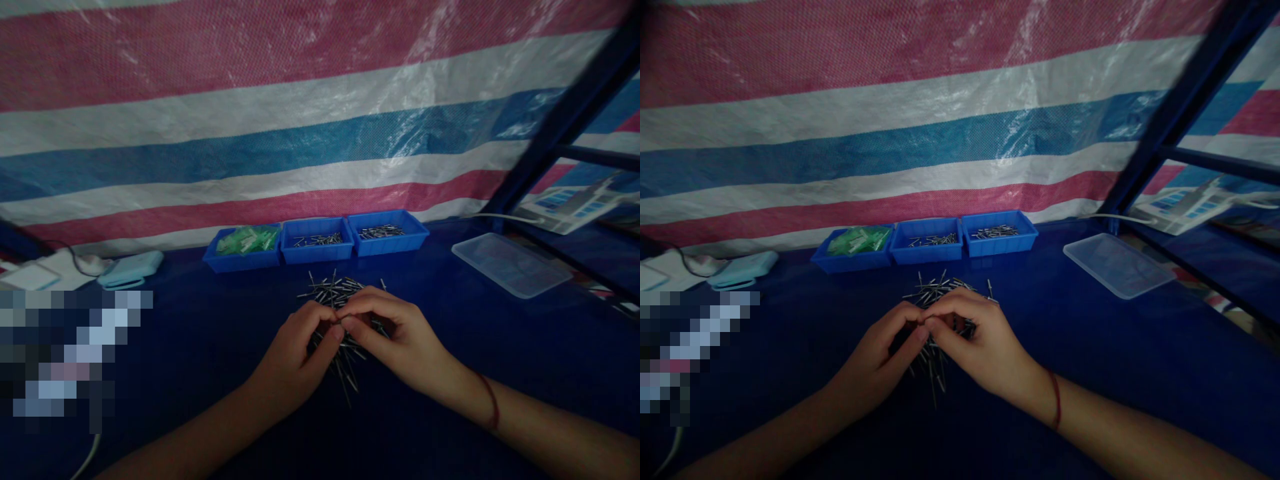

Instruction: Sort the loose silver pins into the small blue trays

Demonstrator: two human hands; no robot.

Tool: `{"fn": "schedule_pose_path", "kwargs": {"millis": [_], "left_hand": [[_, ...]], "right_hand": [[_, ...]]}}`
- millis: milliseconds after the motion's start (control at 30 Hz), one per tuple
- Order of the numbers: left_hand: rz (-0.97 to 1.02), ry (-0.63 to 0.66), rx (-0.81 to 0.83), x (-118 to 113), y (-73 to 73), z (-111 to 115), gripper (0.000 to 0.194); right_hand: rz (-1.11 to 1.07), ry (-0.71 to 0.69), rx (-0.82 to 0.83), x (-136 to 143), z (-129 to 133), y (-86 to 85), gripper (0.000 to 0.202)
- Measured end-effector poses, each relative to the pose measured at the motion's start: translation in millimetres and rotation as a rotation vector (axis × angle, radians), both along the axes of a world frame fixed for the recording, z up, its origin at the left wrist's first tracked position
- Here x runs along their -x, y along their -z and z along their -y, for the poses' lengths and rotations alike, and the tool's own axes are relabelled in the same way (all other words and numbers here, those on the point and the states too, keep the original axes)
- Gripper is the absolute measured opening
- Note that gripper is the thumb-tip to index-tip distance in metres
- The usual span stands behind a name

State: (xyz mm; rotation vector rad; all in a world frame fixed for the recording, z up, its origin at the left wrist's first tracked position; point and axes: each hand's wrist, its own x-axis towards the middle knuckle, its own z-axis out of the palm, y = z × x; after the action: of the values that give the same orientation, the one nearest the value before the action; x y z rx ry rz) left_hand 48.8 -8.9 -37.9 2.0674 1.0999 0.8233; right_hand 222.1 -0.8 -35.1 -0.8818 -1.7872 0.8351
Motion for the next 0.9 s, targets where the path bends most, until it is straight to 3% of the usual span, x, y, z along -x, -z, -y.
{"fn": "schedule_pose_path", "kwargs": {"millis": [167, 433, 567, 633, 767, 833, 900], "left_hand": [[0.029, -0.071, -0.189, 1.6, 1.8, -1.2, 0.003], [0.009, -0.149, -0.432, 3.9, -1.1, -2.1, 0.006], [-0.031, -0.174, -0.511, 6.4, -1.8, -2.7, 0.011], [-0.059, -0.198, -0.518, 8.9, -0.6, -5.7, 0.02], [-0.088, -0.219, -0.475, 14.4, 3.6, -18.9, 0.022], [-0.124, -0.228, -0.462, 17.7, 5.8, -28.1, 0.018], [-0.171, -0.228, -0.465, 22.1, 8.3, -37.9, 0.014]], "right_hand": [[-0.015, 0.002, -0.01, -1.2, -0.1, 1.7, 0.011], [0.047, -0.052, 0.039, 0.1, -1.4, 5.7, 0.01], [0.16, -0.114, -0.072, -8.4, -9.5, -1.4, 0.012], [0.217, 0.026, -0.211, -20.6, -23.3, -7.1, 0.013], [0.317, 0.573, -0.446, -56.5, -64.3, -13.2, 0.015], [0.453, 0.699, -0.486, -72.3, -81.2, -10.8, 0.018], [0.553, 0.736, -0.502, -81.4, -89.8, -6.1, 0.023]]}}
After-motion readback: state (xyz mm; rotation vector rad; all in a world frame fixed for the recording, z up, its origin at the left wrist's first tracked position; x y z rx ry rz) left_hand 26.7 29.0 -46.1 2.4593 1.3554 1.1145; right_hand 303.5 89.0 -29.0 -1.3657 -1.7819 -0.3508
